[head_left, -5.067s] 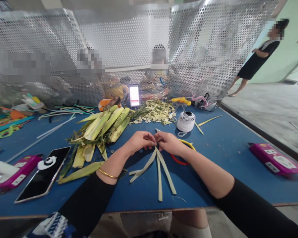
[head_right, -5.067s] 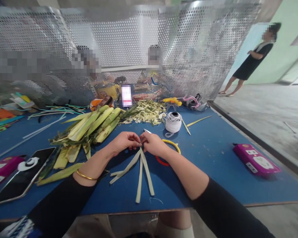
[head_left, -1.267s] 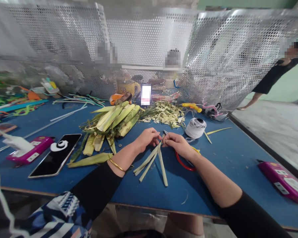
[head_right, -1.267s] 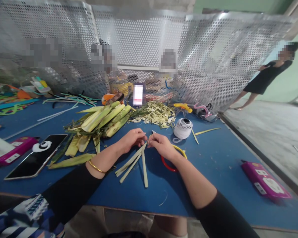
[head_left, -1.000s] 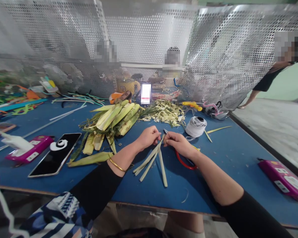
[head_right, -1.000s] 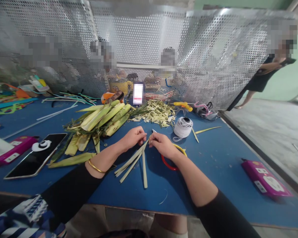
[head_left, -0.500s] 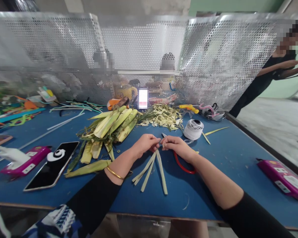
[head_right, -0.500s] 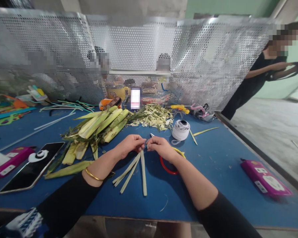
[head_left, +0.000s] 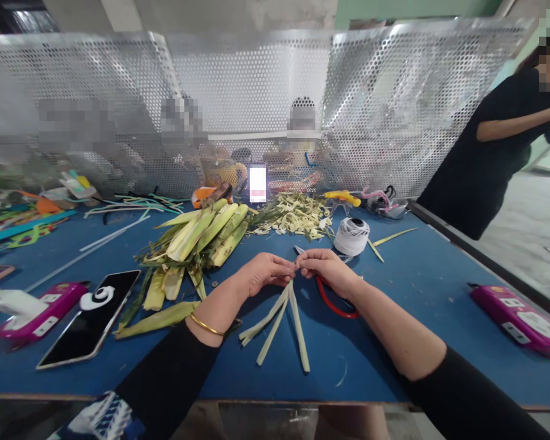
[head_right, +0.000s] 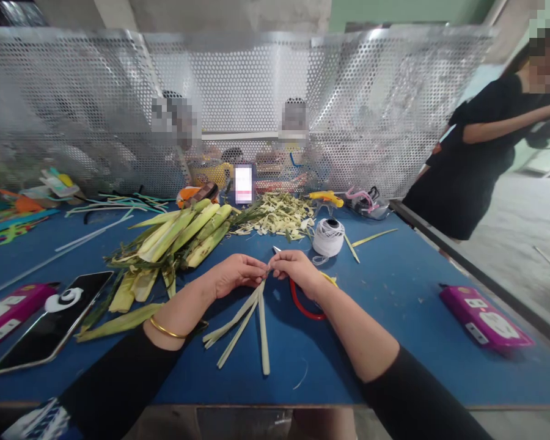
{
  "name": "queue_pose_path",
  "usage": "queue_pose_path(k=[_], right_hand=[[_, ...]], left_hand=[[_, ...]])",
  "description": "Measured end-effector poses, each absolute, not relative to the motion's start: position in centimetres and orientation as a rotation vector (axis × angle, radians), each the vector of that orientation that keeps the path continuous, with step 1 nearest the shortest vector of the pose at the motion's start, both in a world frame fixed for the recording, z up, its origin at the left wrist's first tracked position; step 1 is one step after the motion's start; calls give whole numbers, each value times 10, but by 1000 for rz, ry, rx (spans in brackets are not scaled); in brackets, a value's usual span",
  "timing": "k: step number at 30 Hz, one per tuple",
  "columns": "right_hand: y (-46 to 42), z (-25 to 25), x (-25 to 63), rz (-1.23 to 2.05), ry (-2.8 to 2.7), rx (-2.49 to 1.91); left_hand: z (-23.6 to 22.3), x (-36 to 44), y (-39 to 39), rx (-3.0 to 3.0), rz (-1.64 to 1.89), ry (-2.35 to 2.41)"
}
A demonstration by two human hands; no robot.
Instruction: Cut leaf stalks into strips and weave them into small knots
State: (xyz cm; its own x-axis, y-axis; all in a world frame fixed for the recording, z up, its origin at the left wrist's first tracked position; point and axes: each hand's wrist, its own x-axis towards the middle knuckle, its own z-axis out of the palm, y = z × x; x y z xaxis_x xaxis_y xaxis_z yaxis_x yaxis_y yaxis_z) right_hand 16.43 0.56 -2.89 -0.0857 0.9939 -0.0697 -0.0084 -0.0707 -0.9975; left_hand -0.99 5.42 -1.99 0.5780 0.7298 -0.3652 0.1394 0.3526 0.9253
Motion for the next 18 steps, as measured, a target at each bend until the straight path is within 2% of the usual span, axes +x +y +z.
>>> queue_pose_path(k=[12,18], right_hand=[[7,-29,166,1191,-1227,-1215],[12,-30,177,880,-1675,-1361]], left_hand=[[-21,-4,45,1382,464,932],[-20,-7,49,1365,429,842]])
